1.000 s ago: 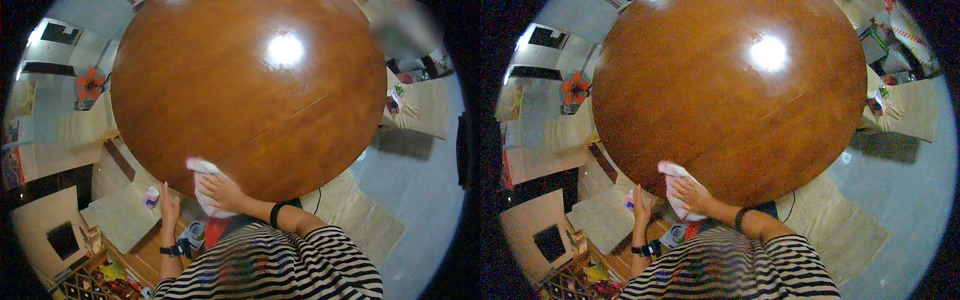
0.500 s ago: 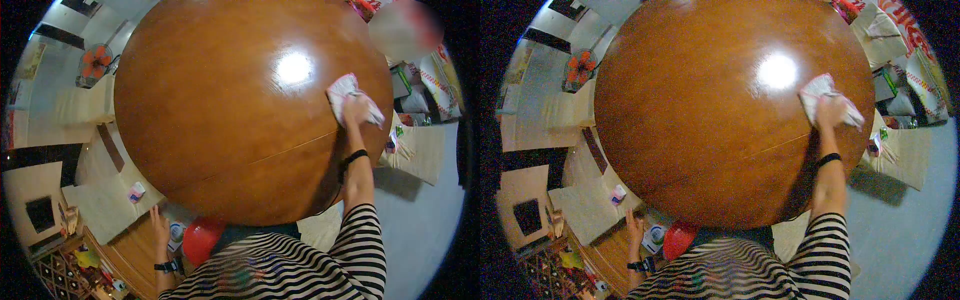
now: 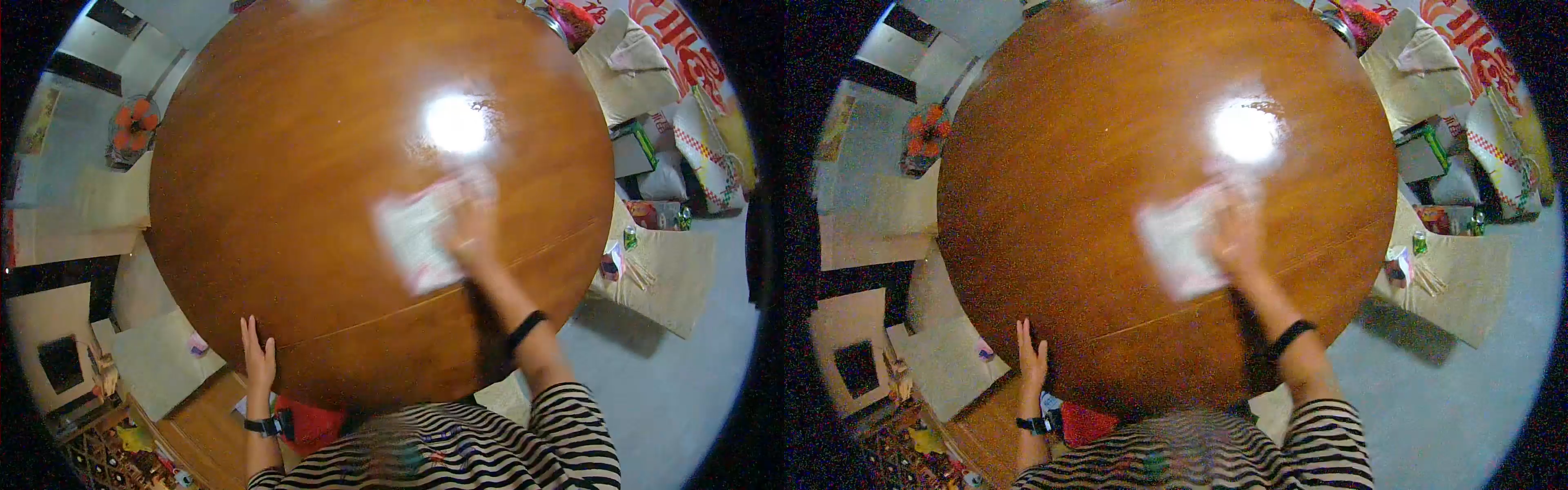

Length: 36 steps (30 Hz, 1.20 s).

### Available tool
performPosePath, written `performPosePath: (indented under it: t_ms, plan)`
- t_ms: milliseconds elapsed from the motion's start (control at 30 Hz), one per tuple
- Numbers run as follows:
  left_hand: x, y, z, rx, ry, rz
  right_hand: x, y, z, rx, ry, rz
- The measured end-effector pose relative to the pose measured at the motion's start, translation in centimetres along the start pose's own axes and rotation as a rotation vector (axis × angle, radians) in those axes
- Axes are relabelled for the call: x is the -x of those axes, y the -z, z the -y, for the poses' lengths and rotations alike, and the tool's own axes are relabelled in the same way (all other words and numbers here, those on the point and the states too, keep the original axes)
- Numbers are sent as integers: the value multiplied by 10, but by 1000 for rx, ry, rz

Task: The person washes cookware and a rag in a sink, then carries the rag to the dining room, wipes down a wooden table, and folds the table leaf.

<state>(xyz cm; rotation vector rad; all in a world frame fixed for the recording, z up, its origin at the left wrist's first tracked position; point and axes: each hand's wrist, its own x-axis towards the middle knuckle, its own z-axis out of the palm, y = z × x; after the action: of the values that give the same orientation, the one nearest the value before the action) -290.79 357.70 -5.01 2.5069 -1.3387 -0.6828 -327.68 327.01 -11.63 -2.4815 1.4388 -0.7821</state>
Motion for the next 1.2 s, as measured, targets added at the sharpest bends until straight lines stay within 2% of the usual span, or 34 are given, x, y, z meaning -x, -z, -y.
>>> performPosePath:
  t_ms: [67,133,233,267,300,400,433,500,600,667,733,800,900,933,967,1033,1100,1133,1167,1200]
  plan:
    - [8,-11,6,-21,41,11,-21,33,-115,221,-119,-97]
    - [15,-12,5,-30,73,17,-36,54,-209,461,-249,-81]
    - [30,-12,14,-63,143,7,-77,62,-262,716,-491,-42]
    - [35,-10,18,-80,167,8,-96,57,-254,702,-539,-37]
    - [39,-8,23,-86,184,8,-113,50,-236,563,-721,-29]
    - [38,-12,22,-74,192,6,-133,-44,-143,127,-349,-45]
    - [32,-13,16,-66,180,-2,-133,-45,-63,367,-234,184]
    - [16,-16,2,-44,155,-31,-108,-34,59,-259,-354,471]
    - [-4,-16,-14,-24,126,-39,13,-66,143,-245,615,342]
    - [-10,-18,-15,-12,137,-30,40,-63,122,-514,425,563]
    - [-9,-16,-11,-63,148,-5,3,-6,54,-332,141,524]
    - [-6,-19,-7,-111,123,-2,-35,18,-37,-6,124,170]
    - [-5,-20,3,-156,50,-21,-86,37,-161,346,-38,-68]
    - [-6,-19,4,-148,51,-22,-92,23,-199,681,-174,-61]
    - [-7,-18,3,-138,52,-19,-112,17,-212,670,-396,-30]
    - [-5,-16,6,-153,42,-2,-160,-1,-195,660,-562,-70]
    - [-4,-16,12,-198,21,18,-207,-33,-180,545,-384,121]
    - [-6,-13,11,-182,-2,11,-225,-67,-143,581,-320,136]
    - [-7,-10,6,-169,-26,7,-236,-115,-129,475,-175,-5]
    - [-7,-7,4,-157,-49,7,-246,-89,-30,269,-232,228]
